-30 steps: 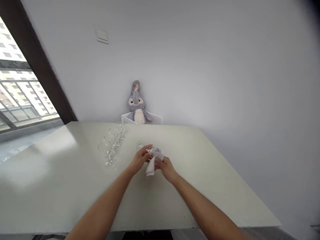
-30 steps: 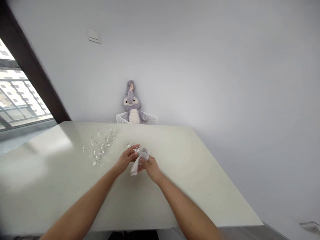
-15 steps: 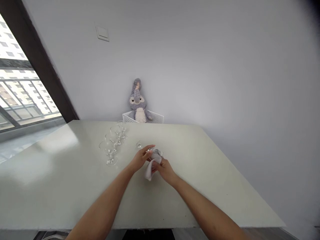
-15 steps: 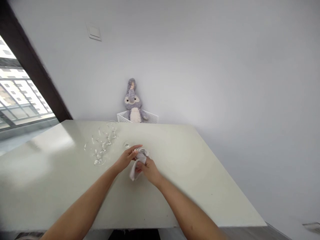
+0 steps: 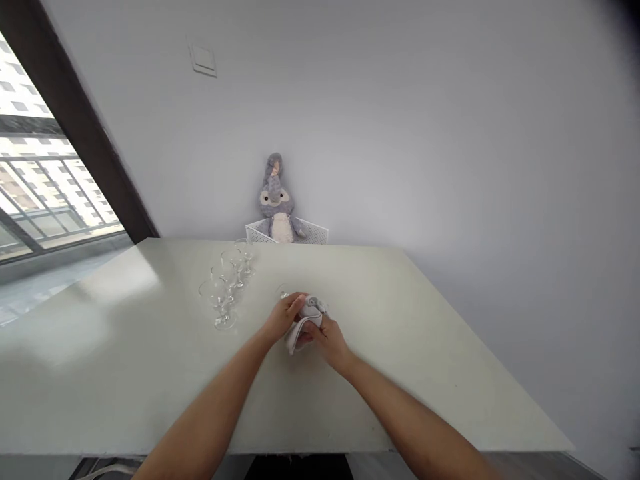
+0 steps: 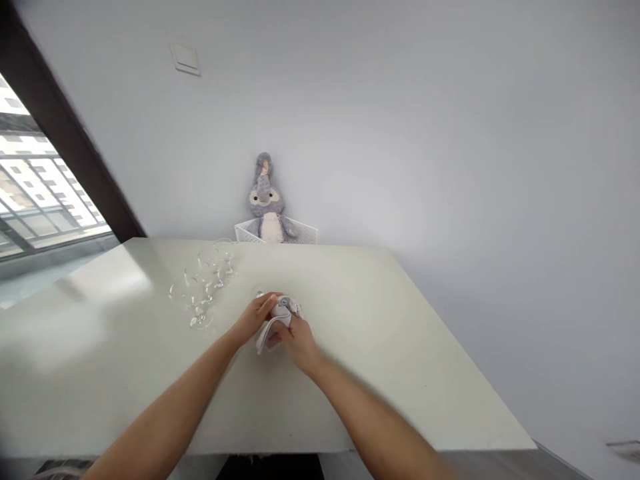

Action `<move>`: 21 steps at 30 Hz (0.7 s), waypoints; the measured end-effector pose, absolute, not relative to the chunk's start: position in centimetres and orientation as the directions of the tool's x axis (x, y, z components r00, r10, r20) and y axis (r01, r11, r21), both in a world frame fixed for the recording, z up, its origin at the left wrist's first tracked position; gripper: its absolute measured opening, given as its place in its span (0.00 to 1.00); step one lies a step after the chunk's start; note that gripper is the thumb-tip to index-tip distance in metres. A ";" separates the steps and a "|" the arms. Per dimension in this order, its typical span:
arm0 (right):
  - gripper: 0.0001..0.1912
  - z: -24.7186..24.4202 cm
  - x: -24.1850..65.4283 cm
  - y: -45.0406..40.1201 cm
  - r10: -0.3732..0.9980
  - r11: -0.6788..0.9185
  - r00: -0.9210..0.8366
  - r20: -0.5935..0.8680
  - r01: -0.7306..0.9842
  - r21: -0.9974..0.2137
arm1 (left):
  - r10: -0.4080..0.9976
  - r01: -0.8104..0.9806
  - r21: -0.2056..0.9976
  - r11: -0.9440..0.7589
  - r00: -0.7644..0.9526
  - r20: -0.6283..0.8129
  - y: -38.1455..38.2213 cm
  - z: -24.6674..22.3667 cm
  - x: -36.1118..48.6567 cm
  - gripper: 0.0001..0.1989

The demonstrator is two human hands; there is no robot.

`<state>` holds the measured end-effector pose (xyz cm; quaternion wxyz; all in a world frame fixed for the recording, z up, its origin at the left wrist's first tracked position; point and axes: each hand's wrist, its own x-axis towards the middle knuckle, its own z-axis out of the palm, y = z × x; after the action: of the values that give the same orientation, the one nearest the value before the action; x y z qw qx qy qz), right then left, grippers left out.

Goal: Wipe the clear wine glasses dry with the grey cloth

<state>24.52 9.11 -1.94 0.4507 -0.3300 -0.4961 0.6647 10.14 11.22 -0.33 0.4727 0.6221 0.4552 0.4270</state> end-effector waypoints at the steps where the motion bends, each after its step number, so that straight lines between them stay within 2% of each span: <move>1: 0.15 -2.1 24.4 9.2 0.926 -0.127 -0.378 -0.013 -0.278 -0.952 | 0.970 0.196 0.968 -0.153 0.220 0.109 11.3 -0.5 10.2 0.23; 4: 0.14 -2.0 24.6 9.7 0.932 -0.280 -0.346 -0.112 -0.486 -0.828 | 0.957 0.197 0.962 -0.187 0.257 0.133 11.2 -0.8 10.3 0.21; 6: 0.13 -1.7 24.9 10.1 0.930 -0.331 -0.337 -0.146 -0.596 -0.732 | 0.948 0.104 0.982 -0.155 0.296 0.118 11.0 -0.6 10.4 0.26; 8: 0.13 -1.6 25.1 10.1 0.936 -0.301 -0.335 -0.109 -0.600 -0.741 | 0.940 0.014 0.995 -0.095 0.330 0.085 10.8 -0.1 10.5 0.31; 10: 0.14 -1.6 25.2 9.7 0.956 -0.167 -0.293 -0.020 -0.486 -0.858 | 0.939 -0.017 0.996 -0.084 0.333 0.085 10.6 0.3 10.6 0.30; 12: 0.13 -1.7 25.2 9.3 0.966 0.039 -0.240 0.098 -0.239 -0.970 | 0.942 0.022 0.992 -0.123 0.316 0.110 10.5 0.5 10.6 0.28; 13: 0.12 -1.7 25.3 9.2 0.959 0.141 -0.236 0.158 -0.089 -0.986 | 0.944 0.051 0.988 -0.146 0.307 0.124 10.6 0.4 10.7 0.27; 15: 0.12 -1.6 25.8 9.2 0.933 0.285 -0.274 0.233 0.168 -0.944 | 0.948 0.118 0.978 -0.171 0.292 0.131 10.6 0.1 10.7 0.26; 17: 0.12 -1.2 26.4 9.7 0.922 0.349 -0.290 0.258 0.334 -0.875 | 0.964 0.247 0.946 -0.208 0.218 0.155 10.7 -0.3 10.7 0.25; 19: 0.11 -0.7 27.2 10.4 0.932 0.349 -0.247 0.264 0.427 -0.834 | 0.955 0.462 0.836 -0.295 0.113 0.274 10.7 -0.4 10.6 0.22; 21: 0.11 -0.3 27.8 11.1 0.947 0.311 -0.210 0.243 0.406 -0.859 | 0.883 0.656 0.635 -0.409 0.108 0.457 10.7 -0.2 10.4 0.19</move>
<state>27.79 11.09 -0.26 0.4034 -0.4821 -0.7018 0.3352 10.40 10.69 -0.25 0.1379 0.7314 0.5259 0.4117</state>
